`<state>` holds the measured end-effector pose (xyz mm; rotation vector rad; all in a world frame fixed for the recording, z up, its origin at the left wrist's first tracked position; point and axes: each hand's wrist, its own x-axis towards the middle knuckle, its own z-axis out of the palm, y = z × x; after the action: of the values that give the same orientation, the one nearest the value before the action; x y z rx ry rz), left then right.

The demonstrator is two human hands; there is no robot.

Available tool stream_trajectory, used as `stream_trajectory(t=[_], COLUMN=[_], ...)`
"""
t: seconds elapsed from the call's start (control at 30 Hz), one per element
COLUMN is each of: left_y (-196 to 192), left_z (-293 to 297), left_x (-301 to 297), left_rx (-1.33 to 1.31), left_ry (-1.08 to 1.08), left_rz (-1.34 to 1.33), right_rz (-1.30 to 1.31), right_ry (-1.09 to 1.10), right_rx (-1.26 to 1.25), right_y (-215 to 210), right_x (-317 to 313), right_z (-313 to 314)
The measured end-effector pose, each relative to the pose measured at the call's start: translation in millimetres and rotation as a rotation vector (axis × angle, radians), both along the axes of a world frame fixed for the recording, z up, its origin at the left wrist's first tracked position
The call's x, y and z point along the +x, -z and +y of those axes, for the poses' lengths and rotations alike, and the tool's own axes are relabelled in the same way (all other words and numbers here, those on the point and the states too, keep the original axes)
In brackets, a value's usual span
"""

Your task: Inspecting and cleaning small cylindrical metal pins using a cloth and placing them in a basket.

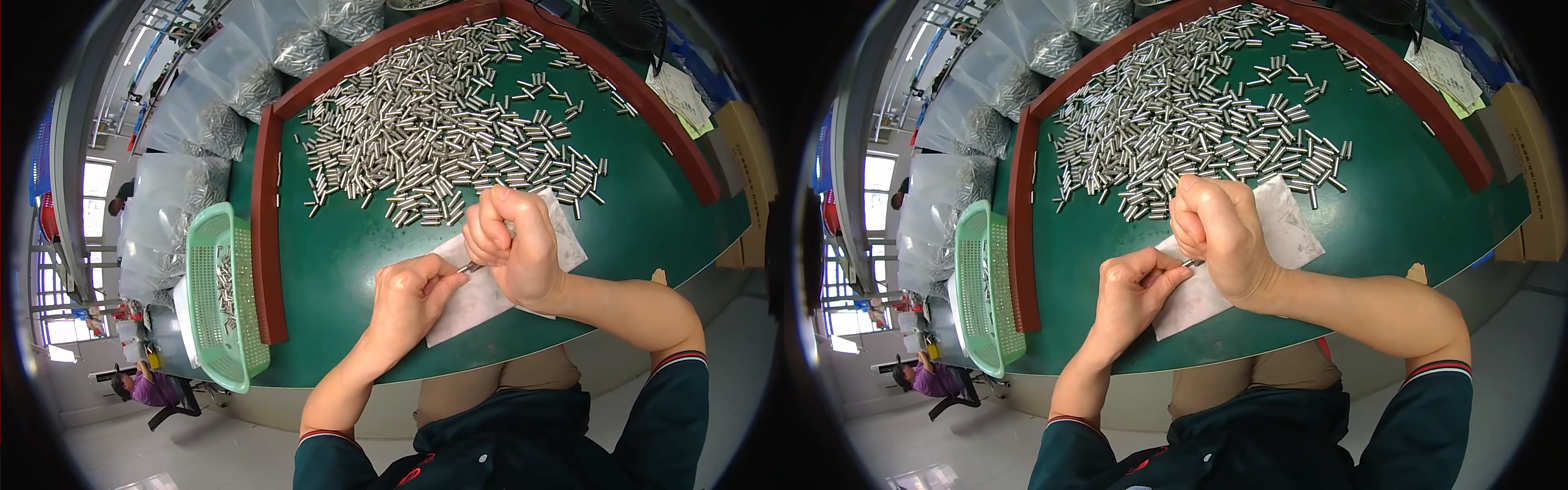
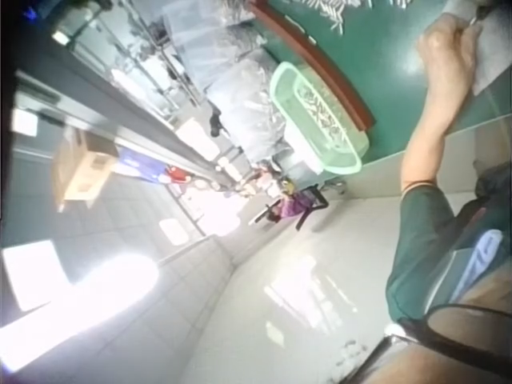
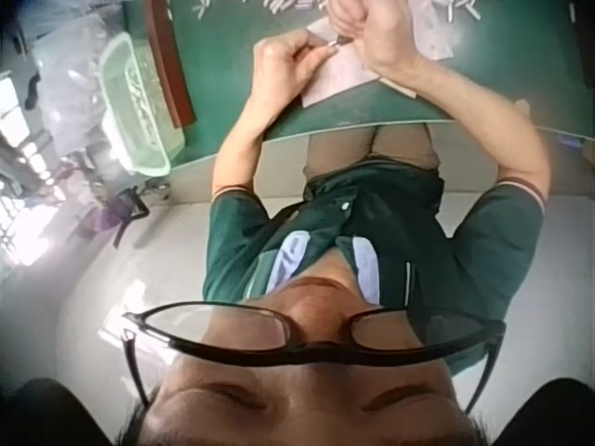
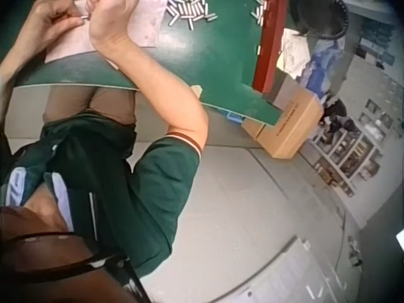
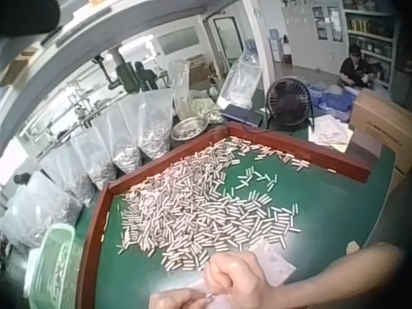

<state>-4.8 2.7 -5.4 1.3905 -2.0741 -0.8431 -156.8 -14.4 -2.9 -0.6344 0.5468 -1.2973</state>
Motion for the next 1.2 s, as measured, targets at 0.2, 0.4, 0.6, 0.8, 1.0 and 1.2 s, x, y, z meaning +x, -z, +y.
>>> stream_trajectory(t=[0.2,0.4,0.6,0.8,1.0,1.2], left_y=[2,-2,-7,6,6,3], left_z=[-3,-7,-8,-24,-23,-25], left_x=[1,0,8,30,28,27], left_rx=[0.026,0.086,0.172,0.926,0.897,0.911], left_ry=[0.013,0.029,-0.016,0.008,0.003,-0.018], left_rz=[0.013,0.001,0.117,1.03,1.021,1.017], right_rz=[0.082,0.159,0.215,0.13,0.099,0.097], right_ry=[0.028,0.007,0.028,-0.01,-0.016,-0.035], right_rx=[-0.061,-0.149,-0.144,-0.084,-0.067,-0.053], right_y=[1,2,1,1,0,-1], right_x=[5,7,6,4,4,3], right_z=[0,2,2,2,1,-2])
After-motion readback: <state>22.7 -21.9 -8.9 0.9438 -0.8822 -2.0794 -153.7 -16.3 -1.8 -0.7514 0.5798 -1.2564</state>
